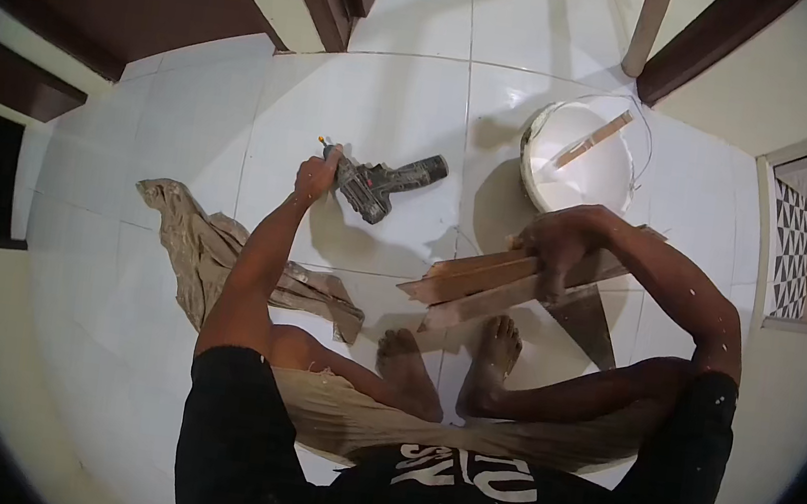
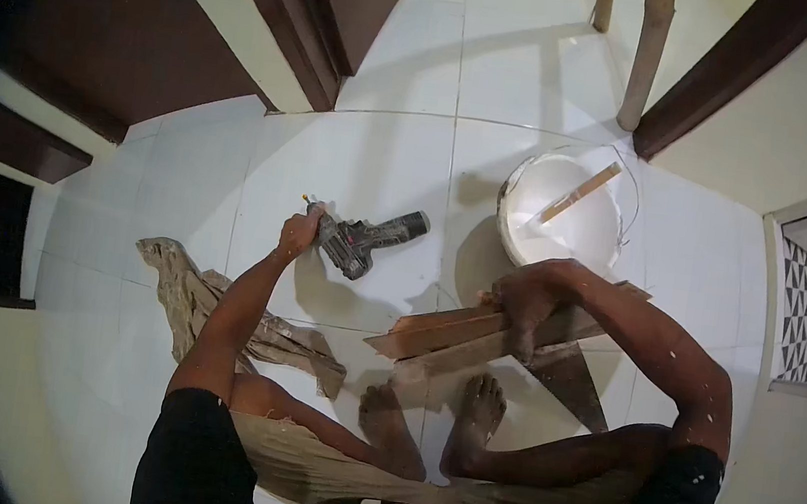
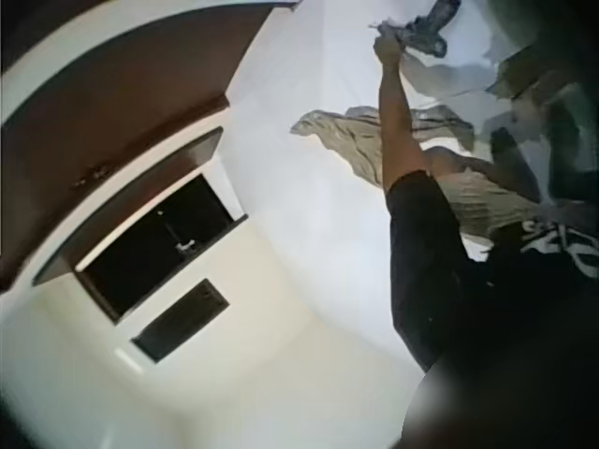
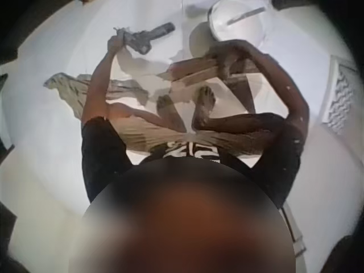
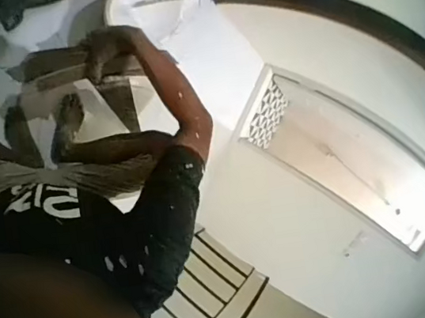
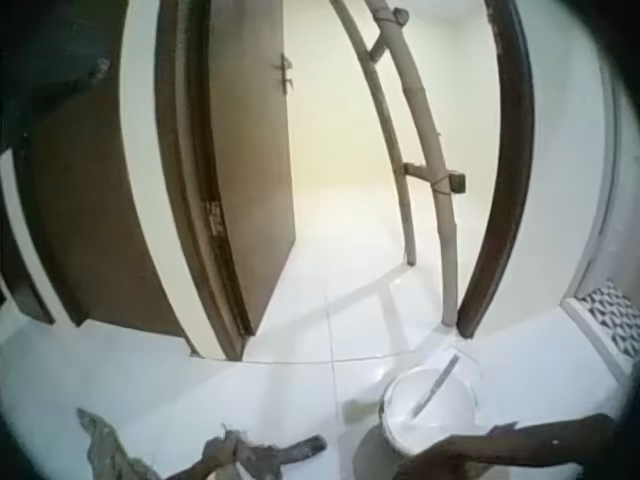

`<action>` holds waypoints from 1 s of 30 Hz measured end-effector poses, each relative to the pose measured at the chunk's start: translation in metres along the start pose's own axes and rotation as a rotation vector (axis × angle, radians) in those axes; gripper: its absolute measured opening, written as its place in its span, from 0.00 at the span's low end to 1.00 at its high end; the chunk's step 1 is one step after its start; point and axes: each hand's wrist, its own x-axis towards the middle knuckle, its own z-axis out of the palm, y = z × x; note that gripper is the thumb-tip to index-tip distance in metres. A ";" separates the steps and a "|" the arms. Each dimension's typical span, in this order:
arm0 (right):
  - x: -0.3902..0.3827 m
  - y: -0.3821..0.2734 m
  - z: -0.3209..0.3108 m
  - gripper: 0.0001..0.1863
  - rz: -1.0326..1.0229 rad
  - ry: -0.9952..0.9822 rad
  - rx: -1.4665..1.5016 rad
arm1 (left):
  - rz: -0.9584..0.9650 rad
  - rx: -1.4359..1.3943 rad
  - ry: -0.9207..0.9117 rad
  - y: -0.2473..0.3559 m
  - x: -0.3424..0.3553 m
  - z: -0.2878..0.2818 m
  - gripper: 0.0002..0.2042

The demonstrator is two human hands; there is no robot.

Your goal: The person saws pieces of wood with a hand saw and uses a power drill to drive screws into the wood.

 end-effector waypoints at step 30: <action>0.108 0.047 0.099 0.22 0.143 0.940 -0.213 | 0.430 0.213 0.692 0.023 -0.059 -0.065 0.27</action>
